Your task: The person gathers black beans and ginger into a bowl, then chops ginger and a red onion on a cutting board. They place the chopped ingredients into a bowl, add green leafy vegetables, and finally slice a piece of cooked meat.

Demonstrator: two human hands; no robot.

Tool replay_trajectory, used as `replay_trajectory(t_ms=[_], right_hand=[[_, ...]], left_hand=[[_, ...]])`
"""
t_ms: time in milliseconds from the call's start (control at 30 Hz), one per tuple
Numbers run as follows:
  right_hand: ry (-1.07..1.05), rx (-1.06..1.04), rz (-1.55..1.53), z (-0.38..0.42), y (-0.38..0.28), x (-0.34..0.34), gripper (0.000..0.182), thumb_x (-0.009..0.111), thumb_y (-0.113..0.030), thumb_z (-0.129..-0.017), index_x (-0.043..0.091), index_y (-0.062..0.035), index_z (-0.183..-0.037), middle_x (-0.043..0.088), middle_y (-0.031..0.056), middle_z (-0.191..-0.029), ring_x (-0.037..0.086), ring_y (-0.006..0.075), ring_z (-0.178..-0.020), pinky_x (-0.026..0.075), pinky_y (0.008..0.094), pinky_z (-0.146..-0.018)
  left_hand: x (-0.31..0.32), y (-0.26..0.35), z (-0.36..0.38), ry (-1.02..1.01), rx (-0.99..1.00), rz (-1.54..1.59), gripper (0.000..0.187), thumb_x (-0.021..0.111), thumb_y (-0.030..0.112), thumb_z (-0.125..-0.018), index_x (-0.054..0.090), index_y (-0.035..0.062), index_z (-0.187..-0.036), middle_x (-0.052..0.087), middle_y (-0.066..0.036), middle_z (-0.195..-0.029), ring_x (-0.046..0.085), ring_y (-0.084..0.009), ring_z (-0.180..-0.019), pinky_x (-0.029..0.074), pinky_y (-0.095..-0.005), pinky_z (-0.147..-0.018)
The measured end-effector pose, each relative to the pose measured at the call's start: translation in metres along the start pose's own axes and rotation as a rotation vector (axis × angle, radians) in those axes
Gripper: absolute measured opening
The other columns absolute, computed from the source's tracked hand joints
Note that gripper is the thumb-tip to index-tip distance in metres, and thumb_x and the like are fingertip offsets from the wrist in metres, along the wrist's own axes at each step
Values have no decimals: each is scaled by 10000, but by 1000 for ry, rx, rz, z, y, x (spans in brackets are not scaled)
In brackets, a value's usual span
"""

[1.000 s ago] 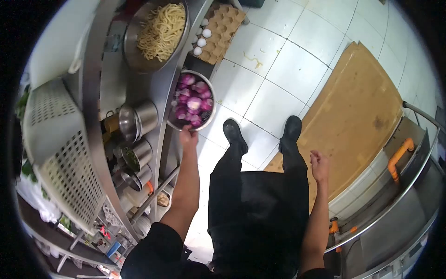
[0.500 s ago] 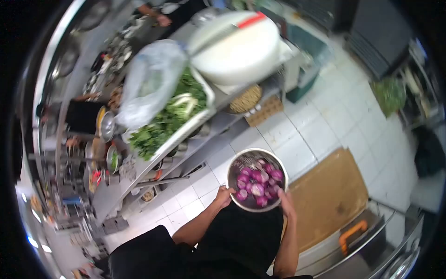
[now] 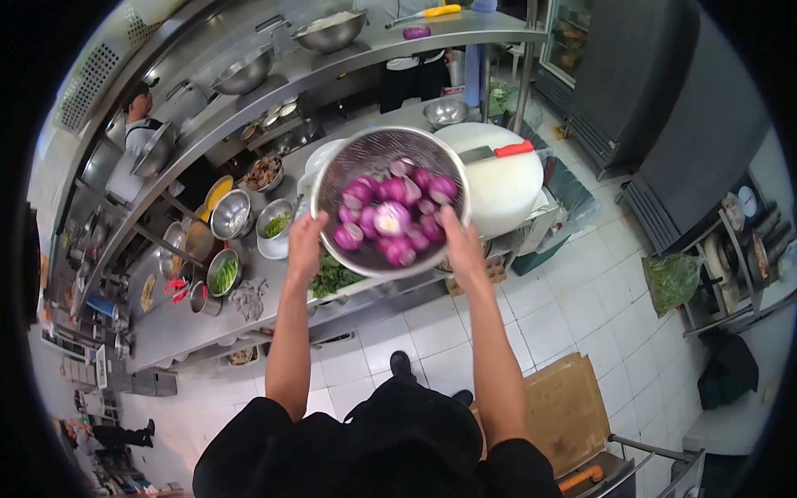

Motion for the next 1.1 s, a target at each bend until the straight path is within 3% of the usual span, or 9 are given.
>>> replay_trajectory(t_ms=[133, 200, 300, 500, 667, 733, 800, 967, 1100], right_hand=[[-53, 7, 289, -80, 34, 55, 649, 546, -497, -918, 549, 80, -1216, 666, 205, -1043, 636, 261, -980, 473, 360, -898], [38, 170, 628, -87, 46, 70, 592, 536, -454, -904, 574, 75, -1166, 650, 276, -1031, 631, 357, -1020, 464, 402, -921], [167, -43, 853, -112, 93, 68, 418, 496, -263, -849, 597, 92, -1044, 618, 332, -1036, 575, 478, -1023, 433, 498, -930], [-35, 86, 944, -137, 67, 64, 444, 507, -257, -820, 596, 138, -1002, 607, 359, -1021, 585, 478, -1007, 436, 486, -933], [-186, 98, 1065, -172, 76, 68, 456, 540, -260, -780, 614, 135, -994, 615, 355, -1013, 601, 457, -1004, 465, 463, -902], [-189, 116, 991, -169, 70, 69, 445, 538, -257, -776, 623, 110, -1013, 626, 337, -1011, 609, 448, -998, 475, 450, -892], [-202, 141, 798, -165, 80, 58, 462, 615, -315, -796, 632, 67, -1056, 654, 282, -1030, 636, 392, -982, 490, 419, -869], [-195, 109, 465, -121, 74, 31, 568, 653, -333, -866, 503, 27, -1278, 664, 189, -1040, 652, 257, -915, 501, 349, -821], [-180, -3, 435, -87, 46, 19, 443, 652, -178, -874, 521, 17, -1249, 633, 149, -1086, 629, 182, -854, 511, 313, -761]], left_hand=[[-40, -7, -67, 86, -90, 20, 349, 547, 272, -932, 610, -41, -789, 538, -19, -651, 439, -116, -624, 367, -334, -577], [-73, -74, -114, 108, -41, -246, 419, 538, 291, -922, 585, -85, -742, 560, -64, -635, 477, -155, -621, 394, -380, -603], [-78, -90, -111, 130, 24, -404, 459, 533, 302, -905, 554, -102, -688, 543, -88, -578, 486, -176, -582, 387, -411, -585], [-78, -106, -55, 16, -260, -271, 471, 524, 280, -916, 555, -43, -574, 540, -90, -522, 511, -186, -507, 374, -391, -529], [-42, -104, -4, 54, -371, 220, 436, 515, 262, -978, 505, 62, -591, 475, -25, -551, 545, -151, -501, 546, -329, -513], [-39, -105, 0, 104, -378, 259, 419, 509, 317, -989, 563, 42, -678, 542, -40, -603, 578, -161, -529, 544, -320, -524], [-30, -94, 12, 71, -402, 334, 397, 477, 358, -1003, 602, -18, -1036, 669, -89, -849, 661, -180, -756, 548, -322, -659], [-46, -110, 52, 203, -233, 458, 388, 500, 319, -998, 534, -3, -1211, 589, -124, -1238, 614, -251, -1051, 490, -364, -898], [-40, -65, 95, 400, -260, 363, 435, 517, 217, -986, 418, -10, -1344, 482, -164, -1373, 614, -288, -1079, 521, -365, -859]])
Point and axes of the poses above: each hand's wrist, its own z-axis away from the middle knuckle, its own x-axis out of the palm, y = z × x, the point moved 6 cm from there along -z, towards the middle knuckle
